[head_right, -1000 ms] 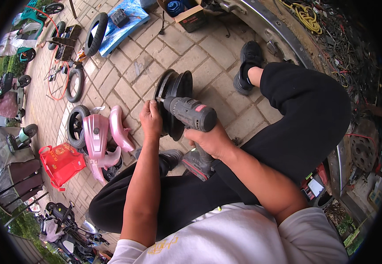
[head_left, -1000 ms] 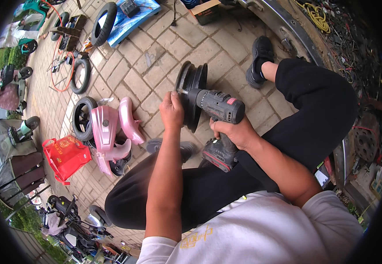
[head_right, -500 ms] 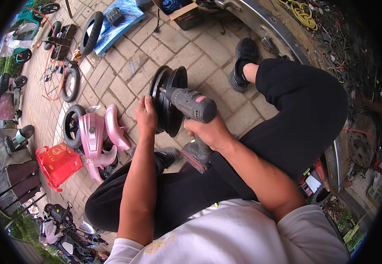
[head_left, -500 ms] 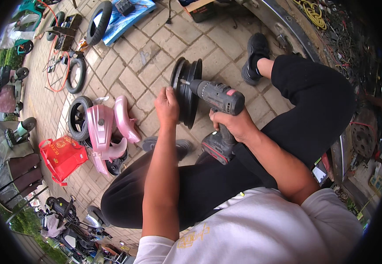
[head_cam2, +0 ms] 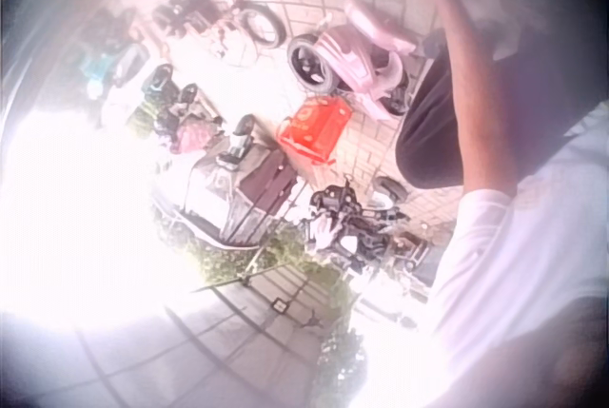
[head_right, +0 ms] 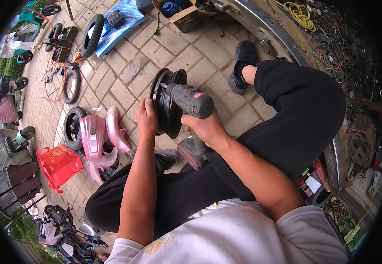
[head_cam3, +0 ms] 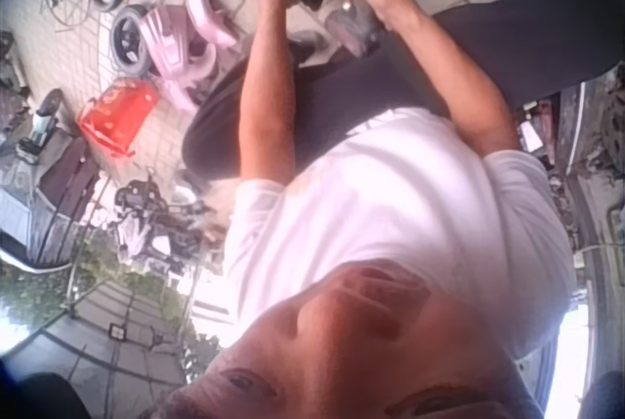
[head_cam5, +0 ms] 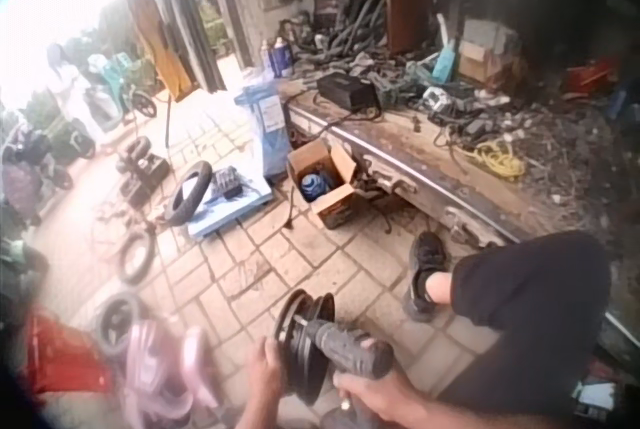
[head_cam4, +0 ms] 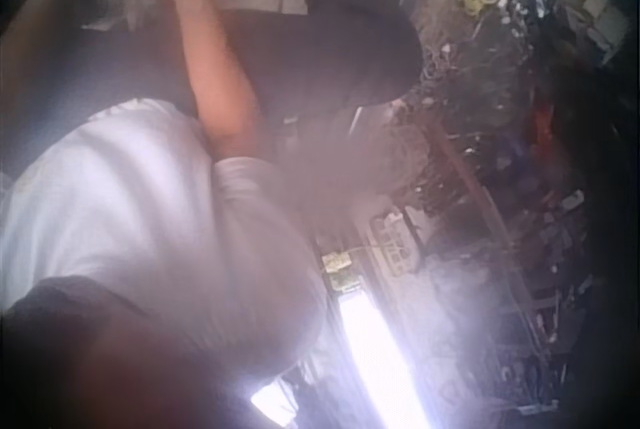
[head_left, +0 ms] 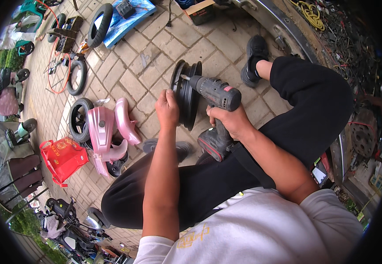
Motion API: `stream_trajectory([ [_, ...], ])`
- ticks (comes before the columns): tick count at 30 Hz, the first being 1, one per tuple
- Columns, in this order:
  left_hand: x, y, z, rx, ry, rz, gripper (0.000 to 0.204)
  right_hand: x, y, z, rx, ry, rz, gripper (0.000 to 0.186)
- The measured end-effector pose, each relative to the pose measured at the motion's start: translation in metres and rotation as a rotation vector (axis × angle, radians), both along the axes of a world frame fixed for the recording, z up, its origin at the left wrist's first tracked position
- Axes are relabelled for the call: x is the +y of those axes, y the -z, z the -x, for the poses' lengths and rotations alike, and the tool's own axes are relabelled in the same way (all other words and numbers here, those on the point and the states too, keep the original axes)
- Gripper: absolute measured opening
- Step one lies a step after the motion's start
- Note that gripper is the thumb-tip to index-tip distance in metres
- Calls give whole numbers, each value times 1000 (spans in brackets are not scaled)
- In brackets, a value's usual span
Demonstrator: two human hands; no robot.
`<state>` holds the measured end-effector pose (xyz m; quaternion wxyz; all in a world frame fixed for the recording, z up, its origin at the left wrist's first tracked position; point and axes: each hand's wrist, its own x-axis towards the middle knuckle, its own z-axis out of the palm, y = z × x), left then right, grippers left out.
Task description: The person uses a cordless drill to make holes in a black wheel rim while seated. They hold the rim steady with one hand and operate the drill with the other, rotating the rim to access different positions.
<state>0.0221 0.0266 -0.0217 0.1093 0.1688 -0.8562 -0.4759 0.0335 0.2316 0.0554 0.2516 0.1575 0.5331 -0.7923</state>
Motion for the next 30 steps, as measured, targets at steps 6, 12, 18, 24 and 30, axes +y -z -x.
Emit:
stream_trajectory([
  [6, 1, 1, -2, -11, -8, -9, 34, 1, 3, 0, 9, -17, 7, 17],
  [12, 0, 1, -1, 0, 8, -9, 33, -2, 1, 2, 33, -9, -3, 12],
  [18, -3, 5, -3, 8, 16, -27, 33, -4, 0, -1, 46, 4, -25, 8],
  [24, -2, 6, -2, 6, 7, -13, 33, -3, -1, -3, 72, -78, -69, 10],
  [30, -1, 3, -3, 1, 4, -12, 35, 5, -3, -8, 44, -44, -31, 13],
])
